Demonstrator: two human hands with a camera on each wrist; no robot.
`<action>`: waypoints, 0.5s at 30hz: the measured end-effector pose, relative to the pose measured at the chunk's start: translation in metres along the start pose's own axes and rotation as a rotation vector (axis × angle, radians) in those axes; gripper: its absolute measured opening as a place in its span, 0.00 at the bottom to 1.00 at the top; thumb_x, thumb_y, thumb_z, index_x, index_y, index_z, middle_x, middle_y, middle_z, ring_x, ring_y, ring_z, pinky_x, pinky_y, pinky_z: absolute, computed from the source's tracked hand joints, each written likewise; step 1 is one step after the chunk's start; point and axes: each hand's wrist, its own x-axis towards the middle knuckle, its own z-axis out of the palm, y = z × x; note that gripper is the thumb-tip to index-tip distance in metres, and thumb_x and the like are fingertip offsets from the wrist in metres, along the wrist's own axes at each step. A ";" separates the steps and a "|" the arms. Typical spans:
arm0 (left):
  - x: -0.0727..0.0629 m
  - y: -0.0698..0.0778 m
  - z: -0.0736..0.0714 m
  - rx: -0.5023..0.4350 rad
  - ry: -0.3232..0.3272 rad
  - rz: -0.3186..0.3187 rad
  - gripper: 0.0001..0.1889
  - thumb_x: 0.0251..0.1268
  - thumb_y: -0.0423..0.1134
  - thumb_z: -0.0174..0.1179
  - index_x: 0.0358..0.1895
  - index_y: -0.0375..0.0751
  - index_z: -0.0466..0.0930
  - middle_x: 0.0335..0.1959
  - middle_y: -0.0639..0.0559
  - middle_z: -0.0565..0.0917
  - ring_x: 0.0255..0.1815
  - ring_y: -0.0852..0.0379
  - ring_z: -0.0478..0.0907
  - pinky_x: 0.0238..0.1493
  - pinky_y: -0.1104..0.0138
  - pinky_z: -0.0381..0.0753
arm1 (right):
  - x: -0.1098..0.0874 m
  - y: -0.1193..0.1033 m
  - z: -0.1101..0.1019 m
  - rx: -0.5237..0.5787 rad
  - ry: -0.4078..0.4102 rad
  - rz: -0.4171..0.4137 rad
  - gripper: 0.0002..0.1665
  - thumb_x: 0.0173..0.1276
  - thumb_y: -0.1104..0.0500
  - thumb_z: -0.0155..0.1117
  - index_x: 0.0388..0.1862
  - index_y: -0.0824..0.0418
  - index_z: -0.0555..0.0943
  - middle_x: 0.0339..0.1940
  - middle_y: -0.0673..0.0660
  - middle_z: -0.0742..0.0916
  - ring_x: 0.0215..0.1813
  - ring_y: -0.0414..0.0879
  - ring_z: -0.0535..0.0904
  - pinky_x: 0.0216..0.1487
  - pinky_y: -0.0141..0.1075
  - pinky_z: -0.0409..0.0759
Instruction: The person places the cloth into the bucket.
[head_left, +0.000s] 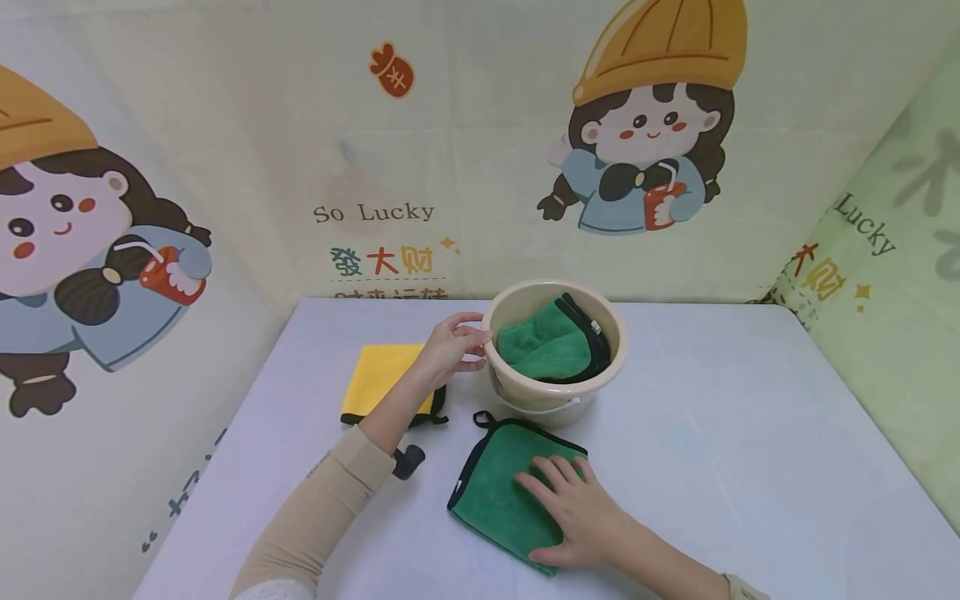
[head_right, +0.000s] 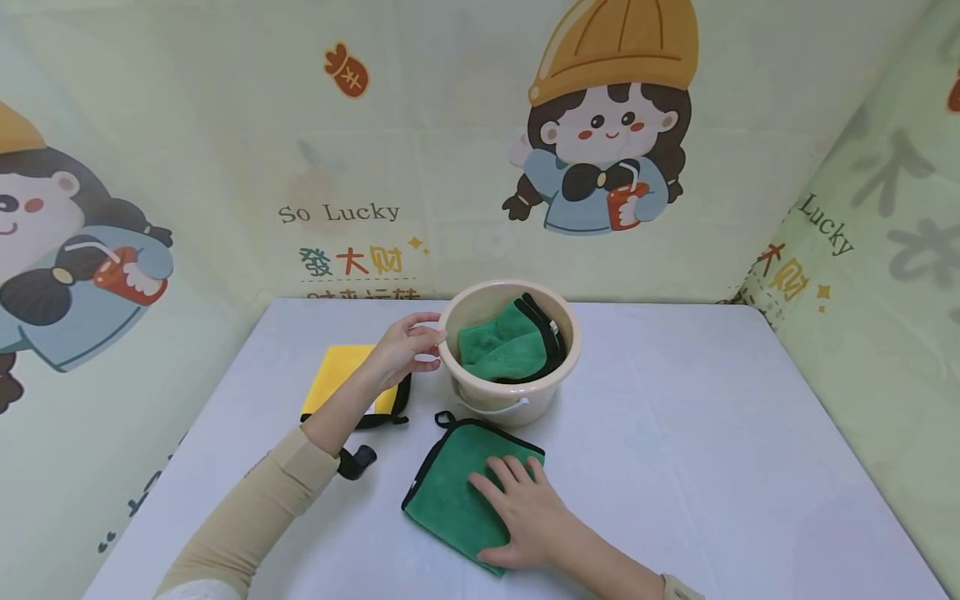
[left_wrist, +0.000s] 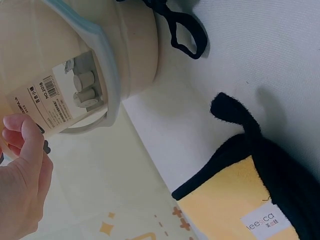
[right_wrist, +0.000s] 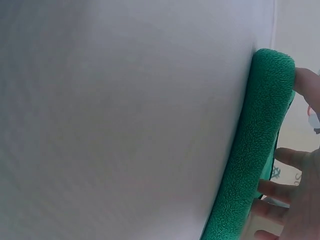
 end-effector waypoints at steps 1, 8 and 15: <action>0.000 0.000 0.000 -0.001 -0.001 -0.002 0.20 0.62 0.36 0.58 0.58 0.46 0.68 0.38 0.47 0.77 0.31 0.55 0.75 0.33 0.67 0.81 | 0.000 0.000 0.000 -0.001 -0.013 0.003 0.50 0.48 0.25 0.55 0.64 0.52 0.63 0.59 0.58 0.68 0.56 0.51 0.63 0.49 0.51 0.64; 0.001 0.000 0.000 0.003 0.001 -0.006 0.21 0.62 0.36 0.58 0.58 0.46 0.68 0.38 0.47 0.77 0.31 0.55 0.74 0.33 0.67 0.81 | 0.000 -0.002 0.001 0.032 -0.107 0.039 0.50 0.47 0.29 0.60 0.64 0.53 0.62 0.59 0.59 0.67 0.57 0.53 0.63 0.50 0.54 0.64; 0.001 0.000 0.000 -0.001 0.008 -0.012 0.20 0.61 0.36 0.58 0.57 0.46 0.69 0.37 0.48 0.77 0.30 0.55 0.74 0.32 0.67 0.81 | 0.002 -0.004 0.001 0.029 -0.171 0.064 0.49 0.45 0.34 0.62 0.63 0.55 0.63 0.59 0.59 0.67 0.58 0.54 0.62 0.51 0.54 0.64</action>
